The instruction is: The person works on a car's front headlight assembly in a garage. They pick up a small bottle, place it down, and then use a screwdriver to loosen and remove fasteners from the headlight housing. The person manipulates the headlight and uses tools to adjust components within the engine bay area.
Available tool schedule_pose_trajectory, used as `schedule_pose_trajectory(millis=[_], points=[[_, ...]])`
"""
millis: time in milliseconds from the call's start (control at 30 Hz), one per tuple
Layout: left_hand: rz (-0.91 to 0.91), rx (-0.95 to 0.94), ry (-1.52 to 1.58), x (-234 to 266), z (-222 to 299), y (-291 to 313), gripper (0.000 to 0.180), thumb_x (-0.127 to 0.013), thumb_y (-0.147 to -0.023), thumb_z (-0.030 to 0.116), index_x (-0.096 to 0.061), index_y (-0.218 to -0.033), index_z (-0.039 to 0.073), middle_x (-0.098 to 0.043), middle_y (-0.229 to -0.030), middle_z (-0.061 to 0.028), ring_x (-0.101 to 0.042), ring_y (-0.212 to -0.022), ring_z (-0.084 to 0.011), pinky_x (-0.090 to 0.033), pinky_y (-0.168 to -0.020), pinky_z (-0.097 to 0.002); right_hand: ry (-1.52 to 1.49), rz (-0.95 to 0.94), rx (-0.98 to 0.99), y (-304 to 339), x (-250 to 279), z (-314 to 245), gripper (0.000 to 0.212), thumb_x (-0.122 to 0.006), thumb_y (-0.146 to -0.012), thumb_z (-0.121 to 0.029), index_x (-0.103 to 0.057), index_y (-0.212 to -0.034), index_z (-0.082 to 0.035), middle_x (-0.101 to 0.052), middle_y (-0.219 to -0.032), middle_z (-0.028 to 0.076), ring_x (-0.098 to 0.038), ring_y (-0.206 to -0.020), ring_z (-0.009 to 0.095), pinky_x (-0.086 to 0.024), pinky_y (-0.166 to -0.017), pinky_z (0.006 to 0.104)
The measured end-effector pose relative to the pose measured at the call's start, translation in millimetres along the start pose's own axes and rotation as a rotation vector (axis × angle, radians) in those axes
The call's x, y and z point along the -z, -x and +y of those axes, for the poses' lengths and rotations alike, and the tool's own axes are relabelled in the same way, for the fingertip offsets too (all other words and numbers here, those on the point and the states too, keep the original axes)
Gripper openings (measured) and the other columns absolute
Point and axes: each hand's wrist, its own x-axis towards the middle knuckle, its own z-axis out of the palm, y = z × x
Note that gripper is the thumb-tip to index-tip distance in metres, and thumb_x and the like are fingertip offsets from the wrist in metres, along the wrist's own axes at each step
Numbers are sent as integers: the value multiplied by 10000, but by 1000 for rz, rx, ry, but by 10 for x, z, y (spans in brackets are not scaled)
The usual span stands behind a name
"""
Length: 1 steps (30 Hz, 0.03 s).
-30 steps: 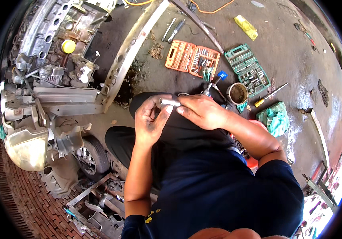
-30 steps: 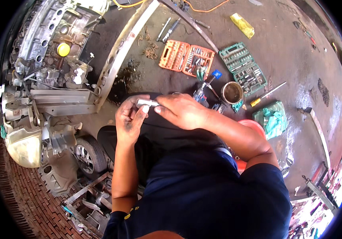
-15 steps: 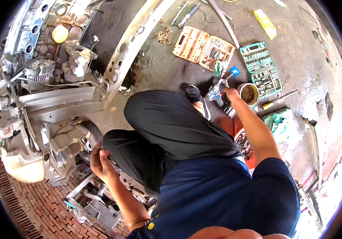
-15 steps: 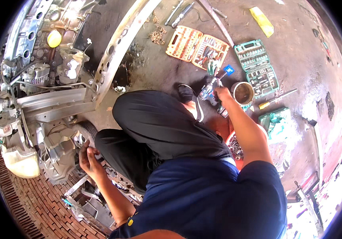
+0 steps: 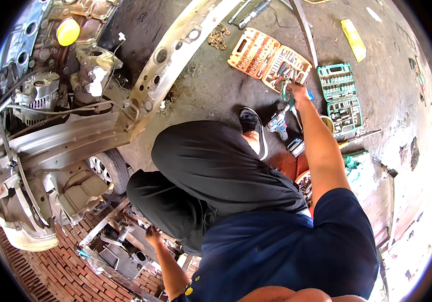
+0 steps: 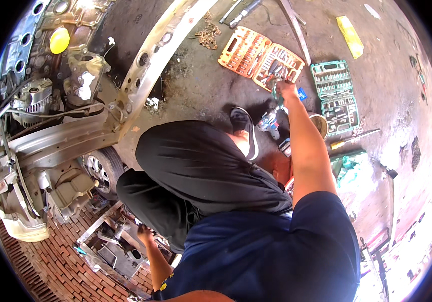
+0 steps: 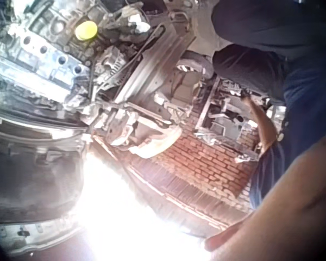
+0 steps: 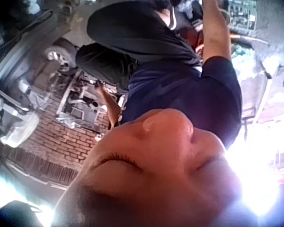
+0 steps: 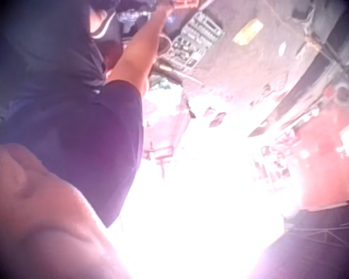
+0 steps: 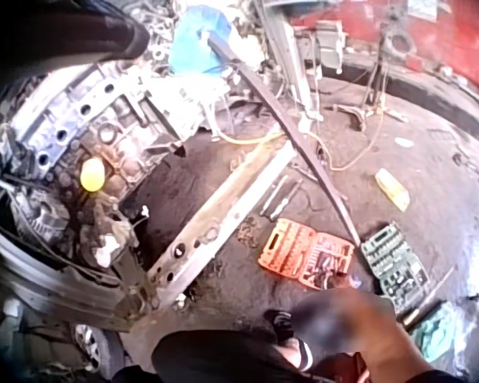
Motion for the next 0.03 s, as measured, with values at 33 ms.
schedule_pose_trajectory(millis=[33], points=[[-5, 195, 143, 149, -222, 52, 392, -803, -954, 213, -692, -1256, -10, -753, -1058, -114, -669, -835, -232, -581, -739, -411, -55, -12, 55, -87, -152, -19, 102, -689, -1009, -199, -675, -995, -99, -654, -809, 37, -619, -715, 173, -501, -605, 383]])
